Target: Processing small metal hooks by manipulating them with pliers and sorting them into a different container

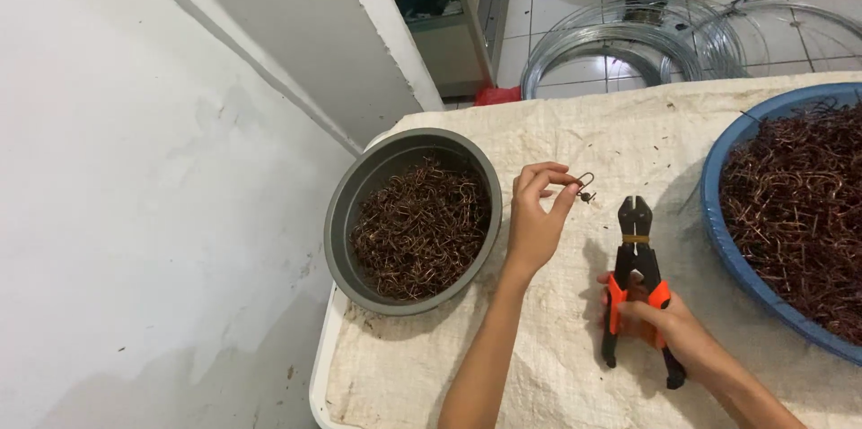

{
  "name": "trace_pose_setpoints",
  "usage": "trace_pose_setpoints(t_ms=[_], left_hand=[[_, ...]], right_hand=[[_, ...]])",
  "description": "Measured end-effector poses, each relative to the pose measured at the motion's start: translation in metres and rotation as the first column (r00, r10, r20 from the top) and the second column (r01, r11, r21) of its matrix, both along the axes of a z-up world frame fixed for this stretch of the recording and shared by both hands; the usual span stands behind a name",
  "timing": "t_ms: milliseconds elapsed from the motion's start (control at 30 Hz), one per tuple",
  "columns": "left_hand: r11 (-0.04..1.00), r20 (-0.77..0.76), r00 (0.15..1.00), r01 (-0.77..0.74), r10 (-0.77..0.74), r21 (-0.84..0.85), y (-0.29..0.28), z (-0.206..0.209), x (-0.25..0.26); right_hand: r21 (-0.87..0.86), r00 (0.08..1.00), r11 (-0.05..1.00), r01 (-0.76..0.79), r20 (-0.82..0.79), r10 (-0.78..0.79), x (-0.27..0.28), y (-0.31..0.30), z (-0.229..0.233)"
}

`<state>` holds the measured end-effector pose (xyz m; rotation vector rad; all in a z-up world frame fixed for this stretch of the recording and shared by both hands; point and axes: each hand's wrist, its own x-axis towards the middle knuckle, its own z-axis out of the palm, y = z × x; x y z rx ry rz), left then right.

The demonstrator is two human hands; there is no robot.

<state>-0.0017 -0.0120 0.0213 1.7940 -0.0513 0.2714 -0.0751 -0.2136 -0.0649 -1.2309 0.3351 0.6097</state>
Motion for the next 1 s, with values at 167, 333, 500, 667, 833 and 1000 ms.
trace_pose_setpoints(t_ms=[167, 333, 500, 667, 833, 1000], left_hand=[[1.000, 0.023, 1.000, -0.011, 0.011, -0.003, 0.000, 0.004, -0.002], [0.999, 0.005, 1.000, 0.004, -0.004, -0.032, 0.003, 0.003, 0.004], [0.893, -0.279, 0.955, -0.033, -0.105, -0.449, 0.008, -0.026, 0.021], [0.754, -0.371, 0.900, -0.078, -0.228, -0.652, 0.012, -0.031, 0.024], [0.674, -0.352, 0.891, -0.074, -0.286, -0.735, 0.010, -0.051, 0.030], [0.739, -0.407, 0.871, -0.079, -0.276, -0.669, 0.009, -0.040, 0.027]], right_hand=[[0.105, 0.995, 0.992, 0.066, -0.085, -0.057, 0.000, 0.005, 0.019], [0.048, 0.998, 0.997, -0.058, -0.007, 0.059, 0.005, -0.001, 0.012], [-0.160, 0.978, 0.981, -0.111, 0.155, 0.136, 0.009, -0.011, -0.008], [-0.567, 0.939, 0.799, -0.198, 0.124, 0.321, 0.010, -0.008, 0.042], [-0.680, 0.871, 0.714, -0.168, 0.236, 0.430, 0.010, -0.014, 0.025], [-0.726, 0.858, 0.684, -0.076, 0.302, 0.416, 0.006, -0.013, 0.016]])
